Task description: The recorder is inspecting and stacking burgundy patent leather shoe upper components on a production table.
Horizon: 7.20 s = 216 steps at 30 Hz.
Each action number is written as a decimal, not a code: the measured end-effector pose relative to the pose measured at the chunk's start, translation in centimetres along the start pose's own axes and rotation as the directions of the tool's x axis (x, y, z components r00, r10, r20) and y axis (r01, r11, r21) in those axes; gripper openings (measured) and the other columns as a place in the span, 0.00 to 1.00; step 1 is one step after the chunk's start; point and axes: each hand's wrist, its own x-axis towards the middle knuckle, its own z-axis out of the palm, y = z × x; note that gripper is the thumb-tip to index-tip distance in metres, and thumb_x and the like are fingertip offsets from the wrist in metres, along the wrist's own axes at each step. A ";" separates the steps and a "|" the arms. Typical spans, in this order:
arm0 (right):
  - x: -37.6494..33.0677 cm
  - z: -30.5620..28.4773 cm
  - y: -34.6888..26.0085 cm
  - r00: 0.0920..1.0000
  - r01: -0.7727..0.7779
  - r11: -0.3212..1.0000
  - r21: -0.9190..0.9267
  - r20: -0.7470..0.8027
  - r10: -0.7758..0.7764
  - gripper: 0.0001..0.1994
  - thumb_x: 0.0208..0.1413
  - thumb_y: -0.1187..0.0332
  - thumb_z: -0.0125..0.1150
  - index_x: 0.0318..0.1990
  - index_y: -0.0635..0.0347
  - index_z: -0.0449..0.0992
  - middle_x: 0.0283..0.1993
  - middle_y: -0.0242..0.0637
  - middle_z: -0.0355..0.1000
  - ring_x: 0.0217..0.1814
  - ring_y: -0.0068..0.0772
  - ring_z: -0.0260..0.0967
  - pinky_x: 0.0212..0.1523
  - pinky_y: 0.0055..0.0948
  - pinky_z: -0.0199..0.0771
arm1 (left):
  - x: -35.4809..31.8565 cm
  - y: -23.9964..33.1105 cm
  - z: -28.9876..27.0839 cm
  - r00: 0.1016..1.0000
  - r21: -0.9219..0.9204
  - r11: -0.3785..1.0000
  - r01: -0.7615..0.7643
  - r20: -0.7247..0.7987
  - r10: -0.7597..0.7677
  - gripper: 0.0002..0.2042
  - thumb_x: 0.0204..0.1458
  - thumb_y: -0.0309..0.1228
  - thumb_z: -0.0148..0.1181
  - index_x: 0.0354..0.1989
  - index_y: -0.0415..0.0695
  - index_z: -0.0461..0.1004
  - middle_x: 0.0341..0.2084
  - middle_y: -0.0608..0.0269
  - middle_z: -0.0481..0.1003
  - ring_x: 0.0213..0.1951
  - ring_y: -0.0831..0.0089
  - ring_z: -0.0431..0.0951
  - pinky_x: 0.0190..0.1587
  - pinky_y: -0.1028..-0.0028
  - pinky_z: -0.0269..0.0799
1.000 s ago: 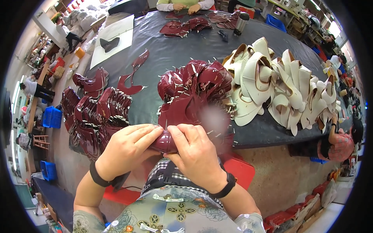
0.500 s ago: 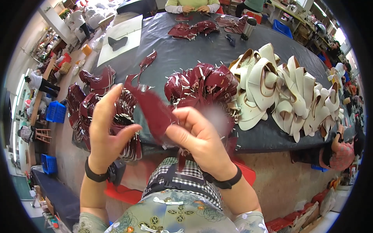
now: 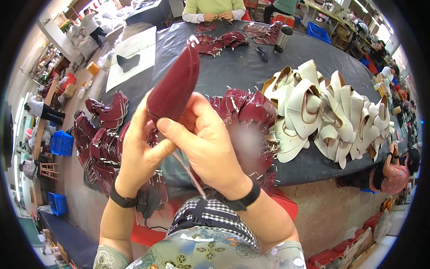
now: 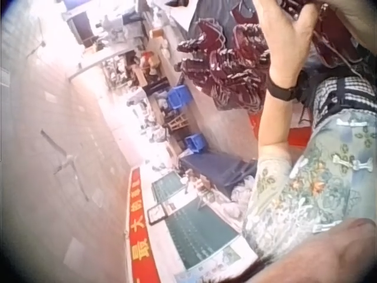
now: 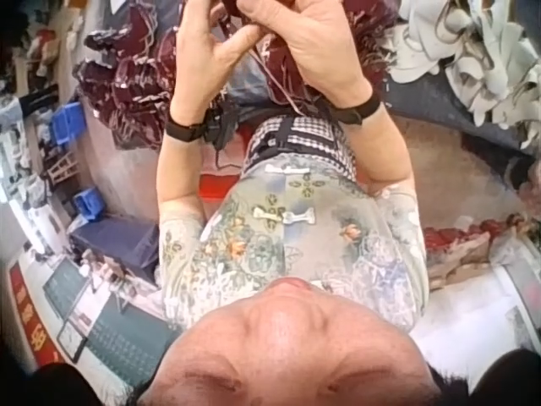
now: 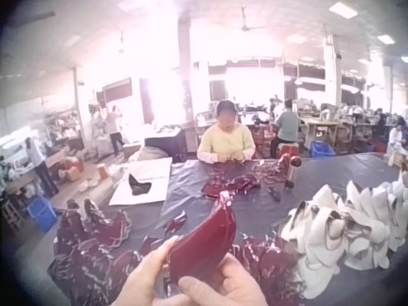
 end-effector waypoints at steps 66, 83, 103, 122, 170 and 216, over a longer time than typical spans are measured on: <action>1.8 -12.1 9.8 0.814 -0.580 0.631 -0.516 -0.395 0.425 0.34 0.61 0.77 0.68 0.74 0.59 0.64 0.52 0.40 0.77 0.50 0.32 0.77 0.55 0.31 0.78 | 20.1 -42.4 -0.6 0.692 0.725 0.424 0.542 -0.100 -0.715 0.45 0.48 0.50 0.69 0.74 0.44 0.59 0.61 0.44 0.70 0.64 0.47 0.74 0.65 0.55 0.72; 1.3 -13.5 10.4 0.792 -0.596 0.537 -0.597 -0.329 0.514 0.32 0.62 0.74 0.70 0.73 0.61 0.66 0.56 0.43 0.77 0.54 0.34 0.80 0.58 0.33 0.80 | 18.8 -44.8 1.3 0.738 0.777 0.398 0.488 -0.124 -0.663 0.46 0.44 0.45 0.75 0.73 0.41 0.64 0.62 0.44 0.72 0.63 0.47 0.75 0.64 0.56 0.73; -3.8 -14.7 1.6 0.825 -0.369 0.646 -0.669 -0.556 -0.104 0.20 0.64 0.78 0.66 0.63 0.66 0.74 0.54 0.44 0.79 0.52 0.28 0.80 0.52 0.26 0.81 | 1.3 -14.4 9.7 0.638 -0.366 0.531 0.764 0.553 -0.536 0.28 0.64 0.25 0.66 0.72 0.37 0.66 0.60 0.56 0.76 0.57 0.73 0.78 0.62 0.71 0.74; -4.7 -13.3 0.9 0.870 -0.202 0.582 -0.788 -0.417 -0.262 0.39 0.59 0.59 0.76 0.73 0.64 0.66 0.65 0.47 0.72 0.65 0.39 0.71 0.63 0.39 0.73 | 1.0 -8.2 10.4 0.792 -0.696 0.398 0.598 0.434 -0.430 0.12 0.59 0.22 0.70 0.48 0.42 0.75 0.43 0.65 0.80 0.45 0.78 0.79 0.51 0.76 0.76; -12.9 -9.6 -0.4 0.968 0.172 -0.193 -0.966 0.202 -0.146 0.34 0.43 0.61 0.82 0.61 0.58 0.80 0.51 0.40 0.73 0.56 0.51 0.72 0.59 0.47 0.75 | -3.5 2.0 4.8 0.733 0.421 0.740 -0.525 0.665 0.142 0.35 0.41 0.36 0.76 0.61 0.37 0.75 0.54 0.54 0.78 0.59 0.55 0.78 0.65 0.62 0.73; -11.9 -8.2 0.4 0.966 0.202 -0.222 -0.954 0.231 -0.112 0.29 0.41 0.59 0.82 0.53 0.60 0.82 0.44 0.39 0.75 0.47 0.47 0.75 0.53 0.49 0.76 | -3.7 -0.3 2.9 0.689 0.338 0.767 -0.545 0.702 0.181 0.26 0.45 0.34 0.73 0.55 0.39 0.77 0.47 0.58 0.80 0.51 0.60 0.81 0.57 0.63 0.78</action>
